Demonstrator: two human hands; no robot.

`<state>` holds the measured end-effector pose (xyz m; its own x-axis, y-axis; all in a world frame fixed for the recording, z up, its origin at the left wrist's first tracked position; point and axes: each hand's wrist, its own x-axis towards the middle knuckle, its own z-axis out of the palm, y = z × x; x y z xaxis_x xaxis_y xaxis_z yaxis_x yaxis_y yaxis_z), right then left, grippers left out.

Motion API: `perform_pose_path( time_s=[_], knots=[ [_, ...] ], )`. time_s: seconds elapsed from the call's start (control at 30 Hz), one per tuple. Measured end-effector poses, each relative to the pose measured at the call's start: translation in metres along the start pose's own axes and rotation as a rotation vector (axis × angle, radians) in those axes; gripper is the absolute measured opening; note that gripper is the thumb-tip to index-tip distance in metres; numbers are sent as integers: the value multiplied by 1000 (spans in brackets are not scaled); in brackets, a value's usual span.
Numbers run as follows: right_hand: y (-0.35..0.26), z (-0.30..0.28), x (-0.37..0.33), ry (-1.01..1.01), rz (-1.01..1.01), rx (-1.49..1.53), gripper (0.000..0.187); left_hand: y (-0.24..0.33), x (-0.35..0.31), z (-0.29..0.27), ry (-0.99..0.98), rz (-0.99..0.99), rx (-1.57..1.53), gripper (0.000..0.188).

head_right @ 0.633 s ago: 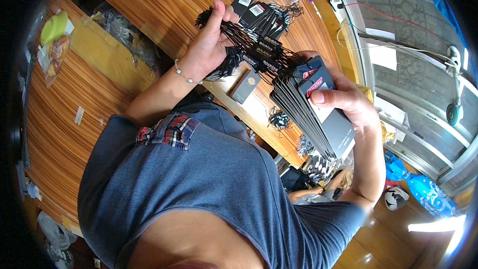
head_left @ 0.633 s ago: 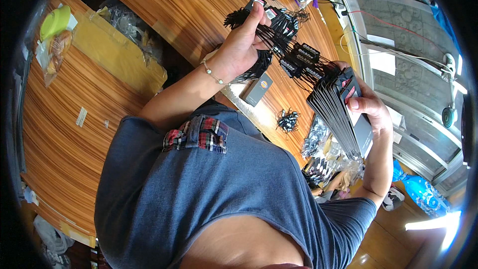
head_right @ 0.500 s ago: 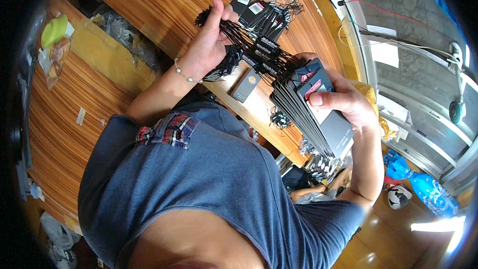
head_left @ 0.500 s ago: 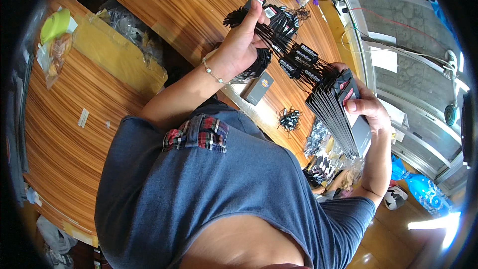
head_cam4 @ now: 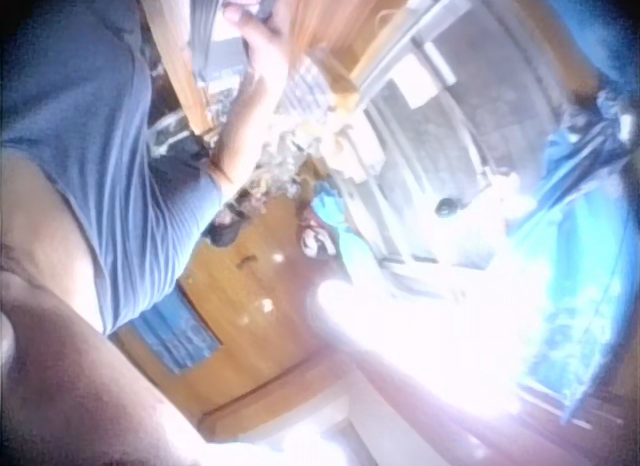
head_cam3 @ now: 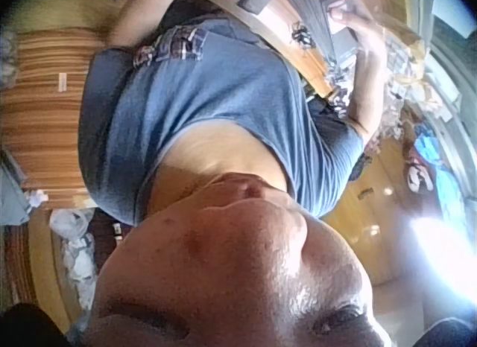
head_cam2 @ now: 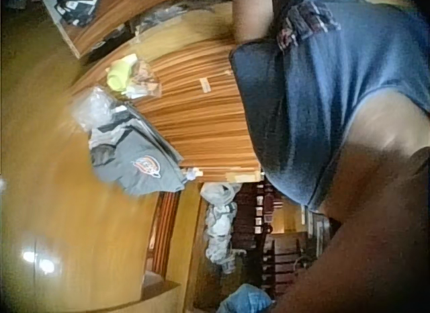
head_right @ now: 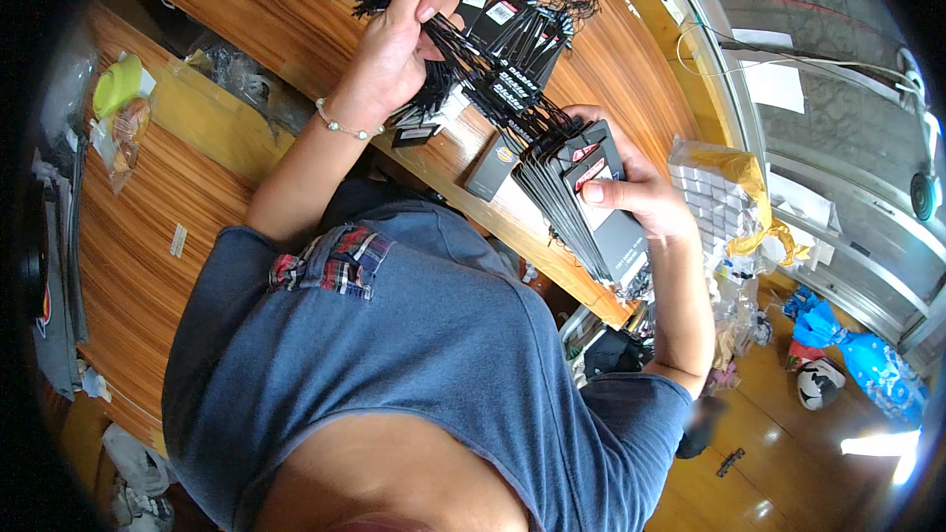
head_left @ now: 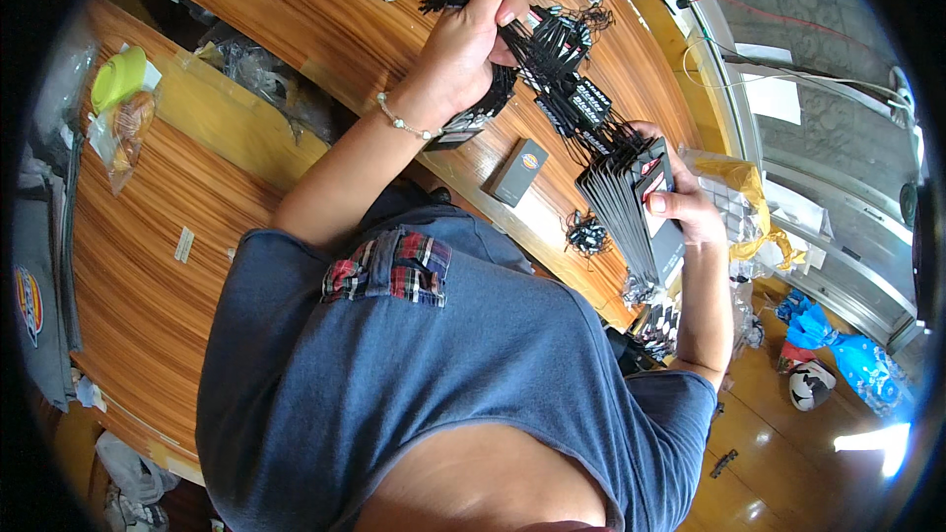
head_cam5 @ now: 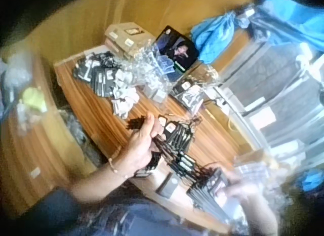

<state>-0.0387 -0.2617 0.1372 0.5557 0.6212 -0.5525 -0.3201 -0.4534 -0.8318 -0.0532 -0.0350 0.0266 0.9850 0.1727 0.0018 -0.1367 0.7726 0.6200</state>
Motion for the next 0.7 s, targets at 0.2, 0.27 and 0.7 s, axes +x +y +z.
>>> perform_pose_path(
  time_s=[0.2, 0.27, 0.7],
  knots=[
    [59, -12, 23, -69, -301, 43, 83, 32, 17, 21, -164, 134, 269, 42],
    [73, -5, 37, -40, -379, 148, 88, 47, 19, 40, -216, 76, 271, 42],
    [44, -7, 78, -197, -622, -64, 99, 112, 4, 123, -127, -53, 1254, 60]
  ],
)
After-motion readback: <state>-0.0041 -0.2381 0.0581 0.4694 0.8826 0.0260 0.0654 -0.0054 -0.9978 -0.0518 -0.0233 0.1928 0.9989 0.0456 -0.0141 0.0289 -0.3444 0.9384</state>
